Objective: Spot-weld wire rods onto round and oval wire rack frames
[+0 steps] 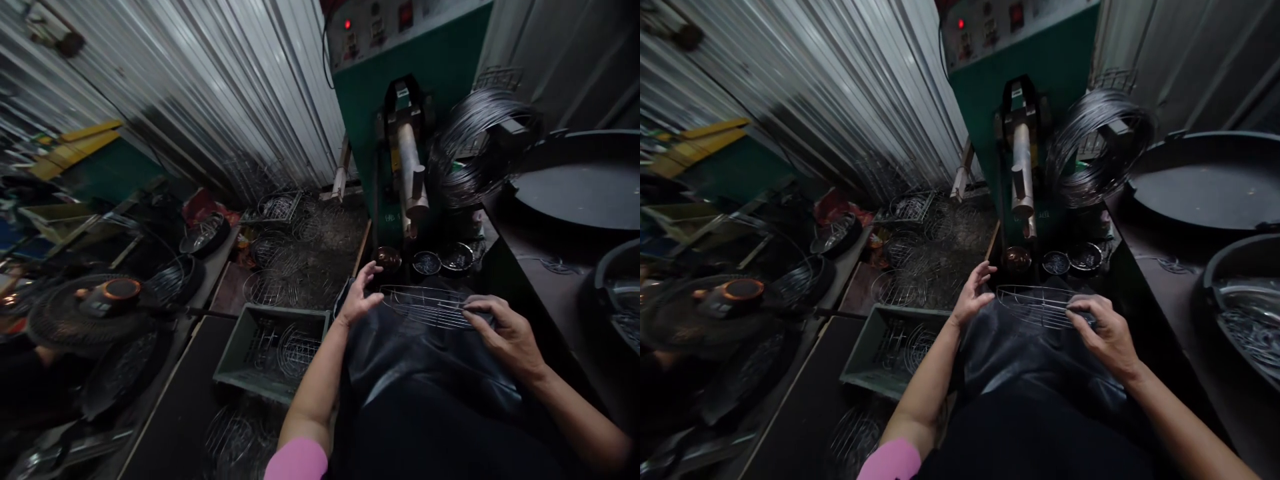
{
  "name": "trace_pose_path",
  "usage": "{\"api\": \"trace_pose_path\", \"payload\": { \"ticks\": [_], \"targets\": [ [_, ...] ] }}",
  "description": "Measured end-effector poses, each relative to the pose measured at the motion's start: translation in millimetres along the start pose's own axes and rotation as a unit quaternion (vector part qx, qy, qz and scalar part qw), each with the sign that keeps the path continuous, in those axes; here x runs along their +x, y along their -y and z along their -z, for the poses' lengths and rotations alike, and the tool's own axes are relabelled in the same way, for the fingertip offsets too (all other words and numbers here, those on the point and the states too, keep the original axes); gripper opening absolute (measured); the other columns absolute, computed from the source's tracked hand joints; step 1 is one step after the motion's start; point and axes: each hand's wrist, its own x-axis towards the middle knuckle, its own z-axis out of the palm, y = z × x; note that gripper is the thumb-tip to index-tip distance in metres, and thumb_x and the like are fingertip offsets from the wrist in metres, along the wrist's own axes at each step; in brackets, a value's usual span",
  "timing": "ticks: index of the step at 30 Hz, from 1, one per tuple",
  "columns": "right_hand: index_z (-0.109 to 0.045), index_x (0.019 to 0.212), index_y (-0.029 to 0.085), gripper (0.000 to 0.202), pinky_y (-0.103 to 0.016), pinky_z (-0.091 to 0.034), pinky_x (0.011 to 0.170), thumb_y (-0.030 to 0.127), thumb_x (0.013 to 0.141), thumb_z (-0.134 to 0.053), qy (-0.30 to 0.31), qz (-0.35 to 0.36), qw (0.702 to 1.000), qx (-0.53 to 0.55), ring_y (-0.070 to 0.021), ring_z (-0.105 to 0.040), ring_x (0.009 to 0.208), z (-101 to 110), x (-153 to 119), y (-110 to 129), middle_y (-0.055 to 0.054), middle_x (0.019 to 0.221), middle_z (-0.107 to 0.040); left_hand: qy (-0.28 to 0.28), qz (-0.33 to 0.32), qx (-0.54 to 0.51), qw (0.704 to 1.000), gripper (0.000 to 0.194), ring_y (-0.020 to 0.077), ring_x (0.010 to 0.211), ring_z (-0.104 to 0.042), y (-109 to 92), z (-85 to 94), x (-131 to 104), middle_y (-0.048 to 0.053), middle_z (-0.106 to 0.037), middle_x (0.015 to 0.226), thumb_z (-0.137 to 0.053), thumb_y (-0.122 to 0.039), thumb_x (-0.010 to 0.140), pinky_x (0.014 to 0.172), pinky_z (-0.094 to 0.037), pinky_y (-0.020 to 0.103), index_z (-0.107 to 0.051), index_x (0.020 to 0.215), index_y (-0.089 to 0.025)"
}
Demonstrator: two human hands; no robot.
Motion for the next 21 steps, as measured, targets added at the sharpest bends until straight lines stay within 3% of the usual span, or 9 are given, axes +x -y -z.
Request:
{"api": "trace_pose_path", "payload": {
  "ticks": [4, 7, 10, 15, 18, 21],
  "targets": [
    [-0.059, 0.083, 0.024, 0.008, -0.035, -0.049, 0.074, 0.032, 0.082, -0.058, 0.011, -0.004, 1.0, 0.008, -0.0203, -0.06, 0.081, 2, -2, 0, -0.004, 0.084, -0.063, 0.1, 0.073, -0.013, 0.992, 0.038, 0.0234, 0.11, -0.054, -12, 15.5, 11, 0.008, -0.065, 0.107, -0.062, -0.025, 0.071, 0.1, -0.032, 0.038, -0.064, 0.109, -0.022],
    [-0.059, 0.083, 0.024, 0.007, -0.034, -0.049, 0.074, 0.03, 0.081, -0.059, 0.016, -0.003, 1.0, 0.014, -0.0202, -0.06, 0.08, 2, -3, 2, -0.004, 0.084, -0.063, 0.201, 0.137, -0.008, 0.97, 0.02, 0.0236, 0.099, -0.06, -24, 10.8, 23, 0.006, -0.069, 0.094, -0.063, -0.027, 0.071, 0.094, -0.04, 0.035, -0.071, 0.089, -0.021],
    [-0.059, 0.081, 0.024, 0.007, -0.033, -0.05, 0.075, 0.03, 0.079, -0.06, 0.022, -0.008, 1.0, 0.019, -0.0204, -0.061, 0.08, 4, -4, 3, -0.004, 0.083, -0.063, 0.241, 0.157, -0.002, 0.958, 0.007, 0.0217, 0.076, -0.064, -25, 2.2, 37, 0.003, -0.069, 0.071, -0.069, -0.028, 0.066, 0.077, -0.049, 0.034, -0.072, 0.071, -0.023],
    [-0.06, 0.078, 0.024, 0.011, -0.035, -0.05, 0.075, 0.035, 0.078, -0.06, 0.037, -0.029, 0.999, 0.021, -0.0215, -0.062, 0.078, 9, -6, 0, -0.005, 0.082, -0.063, 0.362, 0.248, -0.078, 0.895, 0.014, 0.0212, 0.054, -0.059, -15, -7.0, 55, 0.005, -0.062, 0.057, -0.08, -0.022, 0.052, 0.056, -0.05, 0.035, -0.067, 0.056, -0.019],
    [-0.06, 0.08, 0.024, 0.01, -0.037, -0.049, 0.078, 0.033, 0.077, -0.06, 0.041, -0.045, 0.998, 0.03, -0.0221, -0.061, 0.081, 12, -7, -3, -0.006, 0.085, -0.063, 0.358, 0.265, -0.109, 0.889, 0.019, 0.0213, 0.052, -0.058, -12, -9.5, 58, 0.005, -0.06, 0.055, -0.083, -0.02, 0.046, 0.053, -0.049, 0.035, -0.065, 0.053, -0.019],
    [-0.06, 0.082, 0.025, 0.007, -0.038, -0.047, 0.079, 0.031, 0.077, -0.061, 0.046, -0.056, 0.996, 0.049, -0.0225, -0.06, 0.082, 12, -8, -5, -0.005, 0.086, -0.062, 0.39, 0.295, -0.114, 0.865, 0.02, 0.0204, 0.052, -0.057, -11, -11.4, 61, 0.004, -0.059, 0.055, -0.083, -0.021, 0.047, 0.052, -0.049, 0.035, -0.064, 0.054, -0.02]
  ]
}}
